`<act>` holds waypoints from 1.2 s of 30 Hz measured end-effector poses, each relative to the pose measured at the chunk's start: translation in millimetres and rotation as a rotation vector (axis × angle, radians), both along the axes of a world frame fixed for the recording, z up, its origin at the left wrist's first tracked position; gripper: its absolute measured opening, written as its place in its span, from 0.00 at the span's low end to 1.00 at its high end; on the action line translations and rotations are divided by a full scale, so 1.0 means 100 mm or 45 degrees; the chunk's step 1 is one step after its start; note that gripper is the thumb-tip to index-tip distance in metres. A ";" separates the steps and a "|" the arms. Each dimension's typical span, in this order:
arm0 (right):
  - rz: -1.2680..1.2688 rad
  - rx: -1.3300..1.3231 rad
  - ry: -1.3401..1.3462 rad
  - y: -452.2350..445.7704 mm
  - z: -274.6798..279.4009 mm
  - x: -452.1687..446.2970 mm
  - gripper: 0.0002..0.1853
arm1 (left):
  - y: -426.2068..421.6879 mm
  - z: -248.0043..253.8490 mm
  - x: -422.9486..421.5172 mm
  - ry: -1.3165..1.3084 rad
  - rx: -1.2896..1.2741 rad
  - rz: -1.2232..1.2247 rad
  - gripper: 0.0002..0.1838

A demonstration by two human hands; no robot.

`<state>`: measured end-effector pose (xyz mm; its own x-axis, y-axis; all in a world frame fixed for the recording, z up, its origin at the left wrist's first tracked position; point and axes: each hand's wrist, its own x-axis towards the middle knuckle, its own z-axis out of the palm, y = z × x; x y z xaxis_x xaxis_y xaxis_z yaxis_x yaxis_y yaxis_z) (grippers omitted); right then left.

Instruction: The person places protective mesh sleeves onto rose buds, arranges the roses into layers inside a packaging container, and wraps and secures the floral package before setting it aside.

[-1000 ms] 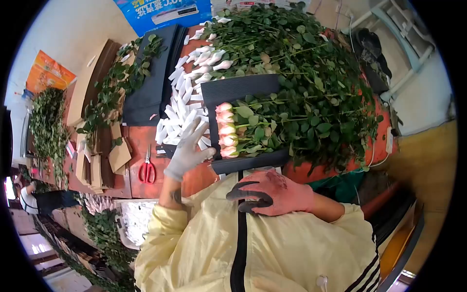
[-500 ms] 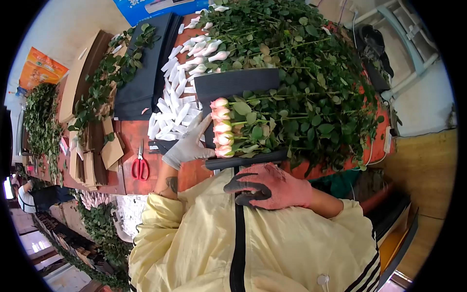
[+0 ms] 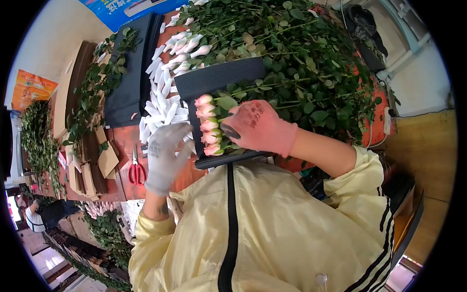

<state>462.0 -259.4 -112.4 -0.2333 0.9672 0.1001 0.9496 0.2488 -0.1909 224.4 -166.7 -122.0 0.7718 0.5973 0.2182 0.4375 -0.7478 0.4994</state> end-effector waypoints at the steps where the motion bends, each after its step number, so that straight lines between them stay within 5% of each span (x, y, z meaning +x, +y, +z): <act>1: 0.004 0.231 -0.036 0.03 -0.13 0.03 0.17 | -0.13 0.11 0.06 0.009 -0.017 -0.070 0.22; 3: 0.038 0.514 -0.178 0.19 -0.16 0.03 0.15 | -0.35 0.17 0.18 -0.020 0.050 -0.139 0.24; 5: 0.004 -0.277 -0.287 0.35 -0.12 0.00 0.16 | -0.44 0.00 0.22 -0.042 0.122 -0.158 0.27; 9: 0.037 -0.346 -0.313 0.30 -0.15 -0.10 0.17 | -0.58 -0.20 0.20 0.080 0.064 -0.122 0.33; 21: 0.253 -0.252 -0.204 0.39 -0.10 -0.01 0.11 | -0.49 -0.19 0.35 0.202 0.074 -0.048 0.39; 27: 0.012 0.025 -0.375 0.46 -0.22 0.04 0.15 | -0.56 -0.25 0.31 0.176 0.052 -0.028 0.40; 30: 0.096 -0.302 -0.451 0.55 -0.17 0.00 0.18 | -0.51 -0.21 0.30 0.146 0.018 -0.036 0.40; 33: 0.116 -0.178 -0.510 0.50 -0.18 -0.04 0.12 | -0.41 -0.08 0.36 0.083 0.037 -0.036 0.40; 36: 0.127 -0.081 -0.382 0.49 -0.17 0.07 0.16 | -0.34 -0.20 0.46 0.063 0.102 -0.018 0.40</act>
<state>469.0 -210.2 -128.9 -0.3374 0.9401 -0.0476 0.9373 0.3402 0.0753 270.6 -200.3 -141.6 0.7910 0.5686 0.2259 0.4495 -0.7906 0.4159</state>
